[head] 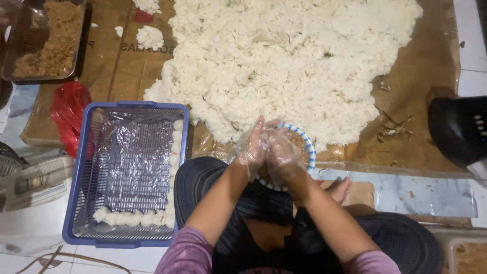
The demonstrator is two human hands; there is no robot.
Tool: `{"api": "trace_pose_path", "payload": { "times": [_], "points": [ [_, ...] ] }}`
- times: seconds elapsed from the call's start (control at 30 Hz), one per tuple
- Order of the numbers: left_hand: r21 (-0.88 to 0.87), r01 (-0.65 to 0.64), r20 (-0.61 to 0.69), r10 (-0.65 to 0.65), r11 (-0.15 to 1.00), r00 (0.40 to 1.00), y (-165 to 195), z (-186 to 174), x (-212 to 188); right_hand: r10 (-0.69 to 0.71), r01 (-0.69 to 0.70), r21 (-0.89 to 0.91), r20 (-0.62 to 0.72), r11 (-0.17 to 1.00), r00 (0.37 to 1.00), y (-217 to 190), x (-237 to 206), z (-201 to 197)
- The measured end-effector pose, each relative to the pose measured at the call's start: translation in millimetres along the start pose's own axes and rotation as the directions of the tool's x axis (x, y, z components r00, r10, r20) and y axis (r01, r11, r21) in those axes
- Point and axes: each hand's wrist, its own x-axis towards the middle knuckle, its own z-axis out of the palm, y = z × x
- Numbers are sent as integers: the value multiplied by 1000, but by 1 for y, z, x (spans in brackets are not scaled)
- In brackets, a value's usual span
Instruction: The person scoops a portion of white dough, flattens it, fills it with a brown mixture from a bowl, and seals it into a ball. They place the finished dumpling into a blue basket and repeat the process.
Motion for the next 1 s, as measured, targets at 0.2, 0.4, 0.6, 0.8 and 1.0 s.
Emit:
{"api": "trace_pose_path", "payload": {
  "times": [0.2,0.4,0.6,0.8,1.0],
  "points": [
    [132,43,-288,-3,990,958,-20,-41,26,356,-306,-207,282,929,891,9,12,-10],
    [176,-109,-263,153,978,953,-29,-60,52,322,-67,-510,430,858,843,25,-10,-3],
    [542,56,-413,207,839,887,-29,-46,37,435,-376,-229,328,898,838,23,-11,-10],
    [77,-14,-144,25,997,989,-35,-36,48,527,-567,174,227,805,819,28,7,-25],
    [127,-30,-197,55,991,979,-48,-43,58,277,-280,306,52,910,959,40,-6,-9]
  ]
}}
